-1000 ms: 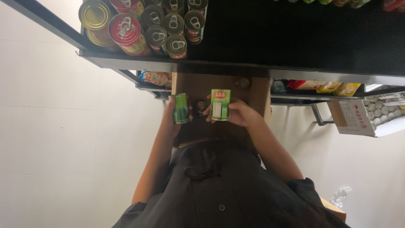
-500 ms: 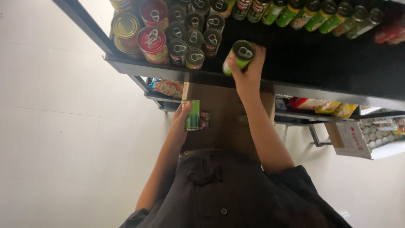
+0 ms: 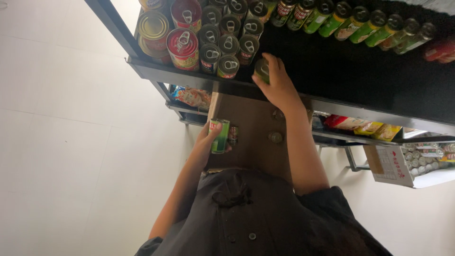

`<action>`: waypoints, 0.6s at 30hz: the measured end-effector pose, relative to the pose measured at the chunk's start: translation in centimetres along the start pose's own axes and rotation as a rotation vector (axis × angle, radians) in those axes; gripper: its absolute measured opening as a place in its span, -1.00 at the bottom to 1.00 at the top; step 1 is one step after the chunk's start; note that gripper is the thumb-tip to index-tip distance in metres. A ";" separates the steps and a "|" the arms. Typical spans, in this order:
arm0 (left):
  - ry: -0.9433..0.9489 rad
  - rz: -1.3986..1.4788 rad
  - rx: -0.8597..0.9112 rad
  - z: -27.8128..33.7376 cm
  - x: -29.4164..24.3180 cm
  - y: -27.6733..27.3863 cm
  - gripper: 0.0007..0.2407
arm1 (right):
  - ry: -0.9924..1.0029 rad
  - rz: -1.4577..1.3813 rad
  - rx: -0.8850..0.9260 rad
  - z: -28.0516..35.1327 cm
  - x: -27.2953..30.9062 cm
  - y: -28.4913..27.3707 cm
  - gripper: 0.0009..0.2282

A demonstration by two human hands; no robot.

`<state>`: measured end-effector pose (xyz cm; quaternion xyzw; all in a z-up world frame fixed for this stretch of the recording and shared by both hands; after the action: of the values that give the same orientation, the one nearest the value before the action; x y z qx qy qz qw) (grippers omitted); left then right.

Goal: Stocking canned food items from a cardboard box onto retail shelves.

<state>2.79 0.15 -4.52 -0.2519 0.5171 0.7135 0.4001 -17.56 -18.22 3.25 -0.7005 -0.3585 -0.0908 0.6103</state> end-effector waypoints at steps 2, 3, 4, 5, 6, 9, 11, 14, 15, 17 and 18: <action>-0.037 -0.033 -0.019 0.1 0.2 -0.2 -0.57 | -0.030 0.075 0.063 0.4 0.2 -0.8 -0.44; -0.025 -0.010 0.017 0.0 0.5 -0.4 -0.57 | 0.033 0.082 0.066 0.3 0.2 -0.8 -0.42; -0.018 0.011 0.054 0.0 0.9 -0.7 -0.56 | 0.102 0.086 0.069 0.6 0.2 -0.8 -0.40; -0.022 0.007 0.056 0.0 0.6 -0.6 -0.56 | 0.106 0.085 0.067 0.2 0.9 -0.4 -0.40; -0.047 0.007 0.034 0.0 0.4 -0.4 -0.57 | 0.174 0.086 0.032 0.0 1.4 -0.1 -0.37; -0.067 -0.003 0.035 -0.3 0.2 -0.1 -0.59 | 0.276 0.081 0.007 -1.2 1.9 1.5 -0.31; -0.062 -0.012 0.054 -0.5 0.4 0.0 -0.61 | 0.310 0.071 0.019 -1.9 0.7 3.0 -0.29; -0.069 -0.013 0.037 -0.8 0.6 -0.3 -0.62 | 0.099 0.024 -0.008 -2.4 -1.4 4.0 -0.36; -0.052 -0.011 0.069 -0.9 0.7 -0.4 -0.62 | 0.032 -0.073 0.007 -2.2 -1.3 3.5 -0.43; -0.030 -0.009 0.101 -1.1 0.8 -0.7 -0.62 | -0.040 -0.170 0.020 -1.2 -0.6 2.1 -0.48; -0.012 0.013 0.121 -1.2 0.9 -0.8 -0.61 | -0.027 -0.218 -0.018 -0.2 -0.1 1.2 -0.58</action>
<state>2.89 -0.59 -6.01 -0.2195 0.5584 0.6851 0.4131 -16.84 -18.47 2.31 -0.6640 -0.4398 -0.1505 0.5857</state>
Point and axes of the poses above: each hand's wrist, its own z-axis away from the middle knuckle, its own y-axis out of the palm, x = y × z, the point moved 2 cm from there along -z, towards the middle knuckle, and after that the axes turned 1 degree about -x, right-handed, at the moved point
